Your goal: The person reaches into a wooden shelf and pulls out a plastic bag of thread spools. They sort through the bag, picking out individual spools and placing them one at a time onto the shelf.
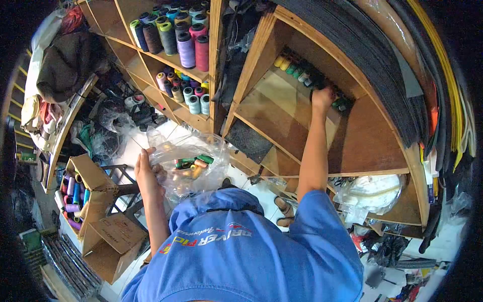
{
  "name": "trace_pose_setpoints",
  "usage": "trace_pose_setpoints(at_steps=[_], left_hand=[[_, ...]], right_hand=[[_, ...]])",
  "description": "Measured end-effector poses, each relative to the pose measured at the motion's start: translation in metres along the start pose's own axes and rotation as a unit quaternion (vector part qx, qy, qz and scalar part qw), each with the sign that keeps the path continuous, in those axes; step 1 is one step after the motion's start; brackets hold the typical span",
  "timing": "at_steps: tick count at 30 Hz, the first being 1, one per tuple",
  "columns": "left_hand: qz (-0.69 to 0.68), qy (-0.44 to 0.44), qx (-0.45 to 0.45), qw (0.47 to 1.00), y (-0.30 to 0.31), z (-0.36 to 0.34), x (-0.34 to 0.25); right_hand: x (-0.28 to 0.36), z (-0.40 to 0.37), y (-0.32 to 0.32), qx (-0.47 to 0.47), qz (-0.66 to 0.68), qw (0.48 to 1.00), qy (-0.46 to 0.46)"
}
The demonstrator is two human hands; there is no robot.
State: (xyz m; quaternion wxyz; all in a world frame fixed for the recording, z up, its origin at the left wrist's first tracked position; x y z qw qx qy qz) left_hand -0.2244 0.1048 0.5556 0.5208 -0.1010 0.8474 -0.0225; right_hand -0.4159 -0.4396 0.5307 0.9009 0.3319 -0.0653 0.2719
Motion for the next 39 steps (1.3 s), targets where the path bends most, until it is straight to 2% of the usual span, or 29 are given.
trace_pose_setpoints(at_steps=[4, 6, 8, 10, 13, 16, 17, 18, 20, 21, 22, 24, 27, 28, 29, 30, 31, 33, 35, 37, 39], left_hand=[[0.000, -0.012, 0.004, 1.000, -0.001, 0.002, 0.001], [-0.008, -0.026, -0.008, 1.000, -0.003, 0.005, 0.004], [0.005, -0.009, 0.016, 1.000, 0.001, 0.007, 0.002], [0.009, -0.005, 0.019, 1.000, 0.004, 0.008, 0.003], [0.005, -0.021, -0.003, 1.000, 0.002, 0.010, 0.003], [0.020, -0.019, -0.008, 1.000, 0.002, 0.004, 0.000], [0.029, -0.011, -0.005, 1.000, -0.002, 0.000, -0.007], [0.040, -0.004, -0.001, 0.999, -0.004, -0.001, -0.011], [-0.004, -0.021, 0.015, 1.000, -0.008, 0.000, -0.006], [0.022, -0.022, 0.012, 0.999, -0.009, -0.003, -0.008], [0.047, -0.024, 0.011, 0.999, -0.009, -0.005, -0.010], [0.021, -0.021, 0.026, 0.999, -0.010, -0.005, -0.007], [0.018, -0.015, 0.037, 0.999, -0.014, -0.014, -0.008], [0.024, -0.012, 0.039, 0.999, -0.013, -0.019, -0.009], [0.051, -0.055, 0.030, 0.997, -0.012, -0.017, -0.004], [0.047, -0.045, 0.037, 0.997, -0.014, -0.018, -0.006], [0.046, -0.031, 0.040, 0.998, -0.011, -0.022, -0.005], [0.074, -0.028, 0.031, 0.996, -0.010, -0.030, -0.010], [0.054, -0.025, 0.035, 0.998, -0.005, -0.020, 0.003], [0.037, -0.022, 0.036, 0.998, -0.006, -0.016, 0.005], [0.023, -0.017, 0.035, 0.999, -0.010, -0.017, 0.002]], right_hand=[[0.002, -0.005, 0.000, -0.027, -0.064, 0.996, 0.061], [0.010, -0.008, 0.007, -0.101, -0.054, 0.986, 0.122], [0.017, -0.007, 0.020, -0.104, -0.004, 0.988, 0.111], [0.023, -0.004, 0.031, -0.036, 0.089, 0.995, 0.027], [0.046, -0.010, 0.062, -0.037, 0.008, 0.998, -0.041], [0.122, -0.028, 0.126, 0.124, 0.238, 0.962, -0.050], [0.147, -0.040, 0.142, 0.284, 0.357, 0.887, -0.071], [0.170, -0.059, 0.154, 0.430, 0.460, 0.771, -0.093], [0.214, -0.114, 0.173, 0.655, 0.527, 0.540, -0.034], [0.232, -0.149, 0.178, 0.673, 0.502, 0.542, 0.035], [0.247, -0.182, 0.177, 0.622, 0.488, 0.592, 0.156], [0.263, -0.270, 0.148, 0.593, 0.442, 0.623, 0.253], [0.262, -0.323, 0.116, 0.657, 0.232, 0.643, 0.318], [0.252, -0.343, 0.097, 0.631, 0.201, 0.662, 0.352], [0.241, -0.362, 0.072, 0.602, 0.168, 0.680, 0.384], [0.236, -0.364, 0.055, 0.567, 0.131, 0.699, 0.415], [0.234, -0.361, 0.057, 0.618, 0.178, 0.705, 0.298], [0.202, -0.397, 0.023, 0.572, 0.230, 0.749, 0.242], [0.191, -0.411, 0.015, 0.532, 0.262, 0.768, 0.242], [0.203, -0.397, 0.031, 0.497, 0.274, 0.767, 0.298], [0.221, -0.354, 0.073, 0.586, 0.205, 0.709, 0.335]])
Point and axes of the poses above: each hand's wrist, its own z-axis towards the middle knuckle, its own y-axis out of the back of the hand, x = y × z, the point moved 2 cm from there along z, towards the middle knuckle, and after that the axes turned 15 degrees about -x, right-handed, at the moved point
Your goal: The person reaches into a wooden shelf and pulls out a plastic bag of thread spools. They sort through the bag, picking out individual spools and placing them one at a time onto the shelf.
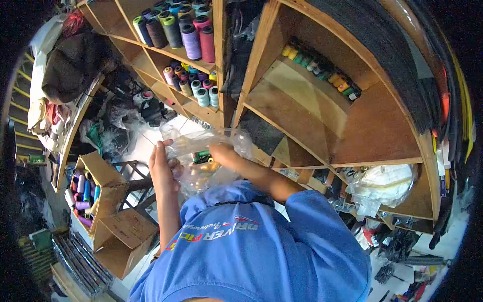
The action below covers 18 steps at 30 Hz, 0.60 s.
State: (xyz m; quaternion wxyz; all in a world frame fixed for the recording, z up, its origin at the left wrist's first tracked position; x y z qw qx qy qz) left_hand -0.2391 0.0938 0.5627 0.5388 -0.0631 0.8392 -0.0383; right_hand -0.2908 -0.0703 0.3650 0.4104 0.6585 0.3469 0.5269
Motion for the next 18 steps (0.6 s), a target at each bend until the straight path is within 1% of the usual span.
trace_pose_setpoints(at_steps=[2, 5, 6, 8, 9, 10, 11, 12, 13, 14, 15, 16, 18], left_hand=[[0.008, 0.010, 0.014, 1.000, -0.001, -0.001, -0.003], [0.003, 0.026, 0.027, 0.999, -0.002, 0.002, 0.002], [0.001, 0.031, 0.026, 0.999, -0.003, 0.002, 0.004], [-0.010, 0.049, 0.029, 0.998, -0.004, 0.004, 0.008], [-0.006, 0.047, 0.023, 0.999, -0.005, 0.005, 0.008], [-0.002, 0.044, 0.016, 0.999, -0.006, 0.004, 0.007], [0.000, 0.041, 0.008, 0.999, -0.007, 0.004, 0.006], [-0.018, 0.030, 0.004, 0.999, -0.011, 0.004, 0.007], [-0.013, 0.021, 0.008, 1.000, -0.011, 0.005, 0.009], [-0.009, 0.013, 0.011, 1.000, -0.010, 0.007, 0.011], [-0.005, 0.004, 0.015, 1.000, -0.009, 0.009, 0.013], [0.001, 0.002, 0.018, 1.000, -0.008, 0.010, 0.016], [0.014, -0.003, 0.024, 1.000, -0.006, 0.013, 0.019]], right_hand=[[0.054, -0.016, 0.086, 0.113, -0.006, 0.993, -0.019], [0.056, -0.031, 0.113, 0.055, 0.150, 0.987, 0.021], [0.056, -0.037, 0.131, 0.063, 0.180, 0.981, 0.042], [0.052, -0.048, 0.185, 0.078, 0.239, 0.964, 0.086], [0.047, -0.059, 0.216, 0.054, 0.299, 0.949, 0.085], [0.038, -0.069, 0.239, 0.010, 0.394, 0.917, 0.069], [0.023, -0.075, 0.260, -0.024, 0.386, 0.920, 0.065], [0.004, -0.084, 0.279, -0.101, 0.425, 0.898, 0.057], [-0.014, -0.097, 0.297, -0.161, 0.462, 0.872, -0.024], [-0.042, -0.104, 0.303, -0.291, 0.429, 0.853, -0.065], [-0.055, -0.114, 0.317, -0.361, 0.454, 0.805, -0.127], [-0.082, -0.122, 0.321, -0.426, 0.441, 0.767, -0.187], [-0.144, -0.133, 0.313, -0.589, 0.416, 0.636, -0.274]])
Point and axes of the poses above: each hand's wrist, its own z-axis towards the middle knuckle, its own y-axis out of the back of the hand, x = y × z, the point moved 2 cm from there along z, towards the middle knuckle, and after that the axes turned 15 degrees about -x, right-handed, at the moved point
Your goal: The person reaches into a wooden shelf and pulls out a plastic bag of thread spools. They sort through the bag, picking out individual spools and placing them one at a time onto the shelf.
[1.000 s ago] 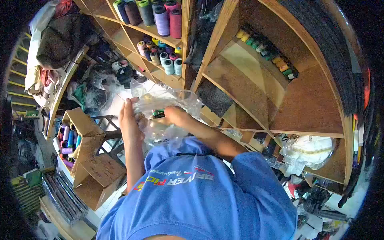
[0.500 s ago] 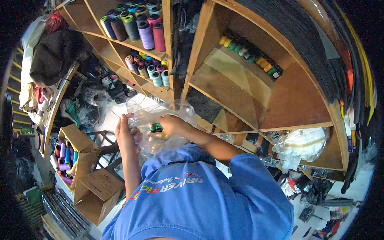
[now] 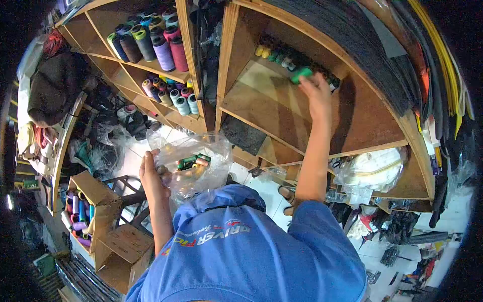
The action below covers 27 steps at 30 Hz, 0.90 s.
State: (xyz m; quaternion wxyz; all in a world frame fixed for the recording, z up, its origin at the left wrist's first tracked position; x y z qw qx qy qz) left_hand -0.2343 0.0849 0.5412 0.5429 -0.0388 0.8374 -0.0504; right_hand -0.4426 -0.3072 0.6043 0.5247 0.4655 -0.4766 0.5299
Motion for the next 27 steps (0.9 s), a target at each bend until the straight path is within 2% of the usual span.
trace_pose_setpoints(at_steps=[3, 6, 9, 10, 14, 19, 22, 25, 27], left_hand=[[0.009, -0.011, -0.024, 1.000, -0.004, 0.000, 0.001], [0.016, -0.015, -0.002, 1.000, -0.002, 0.002, 0.004], [-0.012, 0.016, -0.005, 1.000, -0.008, -0.011, -0.005], [-0.015, 0.017, -0.007, 1.000, -0.007, -0.010, -0.005], [-0.010, 0.012, -0.017, 1.000, -0.002, -0.009, -0.005], [-0.024, 0.011, -0.025, 0.999, -0.004, -0.008, -0.007], [-0.010, 0.006, -0.044, 0.999, -0.010, -0.011, -0.013], [-0.018, 0.002, -0.034, 0.999, -0.007, -0.005, -0.008], [-0.033, 0.004, -0.021, 0.999, -0.006, -0.003, -0.008]], right_hand=[[-0.039, 0.054, 0.019, -0.069, -0.119, 0.990, 0.031], [-0.046, 0.070, 0.011, -0.114, -0.356, 0.918, 0.135], [-0.060, 0.078, 0.000, -0.145, -0.422, 0.882, 0.153], [-0.069, 0.087, -0.003, -0.167, -0.430, 0.877, 0.134], [-0.093, 0.107, -0.008, -0.173, -0.435, 0.866, 0.174], [-0.070, 0.077, -0.019, -0.216, -0.427, 0.867, 0.139], [-0.073, 0.078, -0.017, -0.235, -0.385, 0.875, 0.175], [-0.077, 0.086, -0.015, -0.221, -0.439, 0.858, 0.145], [-0.084, 0.090, -0.012, -0.224, -0.440, 0.854, 0.163]])
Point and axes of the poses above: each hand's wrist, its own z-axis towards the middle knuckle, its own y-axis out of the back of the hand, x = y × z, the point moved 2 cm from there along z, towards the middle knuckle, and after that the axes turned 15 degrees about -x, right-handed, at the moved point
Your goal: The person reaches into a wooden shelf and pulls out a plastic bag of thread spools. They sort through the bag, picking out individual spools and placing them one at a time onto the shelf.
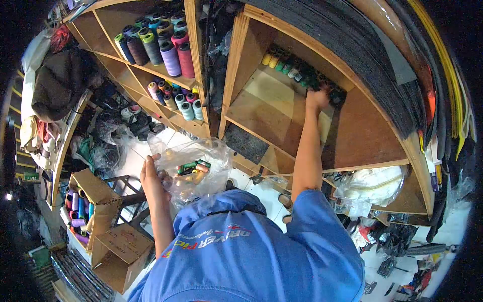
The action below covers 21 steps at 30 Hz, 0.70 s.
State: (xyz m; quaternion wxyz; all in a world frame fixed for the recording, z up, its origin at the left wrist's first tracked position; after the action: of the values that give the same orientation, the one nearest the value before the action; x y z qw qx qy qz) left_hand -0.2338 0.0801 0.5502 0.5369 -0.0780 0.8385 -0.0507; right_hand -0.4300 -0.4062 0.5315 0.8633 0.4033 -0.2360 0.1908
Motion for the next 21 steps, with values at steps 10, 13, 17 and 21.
trace_pose_setpoints(at_steps=[10, 13, 17, 21], left_hand=[[0.024, 0.017, -0.004, 1.000, 0.002, 0.002, -0.002], [0.033, -0.011, -0.033, 0.999, -0.005, -0.009, -0.009], [0.028, 0.027, -0.006, 0.999, -0.001, 0.000, -0.006], [0.071, 0.021, 0.027, 0.997, -0.004, -0.001, -0.010]], right_hand=[[0.003, -0.009, 0.015, -0.044, 0.027, 0.998, 0.027], [0.019, -0.028, 0.033, 0.093, 0.368, 0.920, -0.094], [0.070, -0.095, 0.095, 0.625, 0.428, 0.646, -0.094], [0.114, -0.209, 0.128, 0.829, 0.303, 0.459, 0.102]])
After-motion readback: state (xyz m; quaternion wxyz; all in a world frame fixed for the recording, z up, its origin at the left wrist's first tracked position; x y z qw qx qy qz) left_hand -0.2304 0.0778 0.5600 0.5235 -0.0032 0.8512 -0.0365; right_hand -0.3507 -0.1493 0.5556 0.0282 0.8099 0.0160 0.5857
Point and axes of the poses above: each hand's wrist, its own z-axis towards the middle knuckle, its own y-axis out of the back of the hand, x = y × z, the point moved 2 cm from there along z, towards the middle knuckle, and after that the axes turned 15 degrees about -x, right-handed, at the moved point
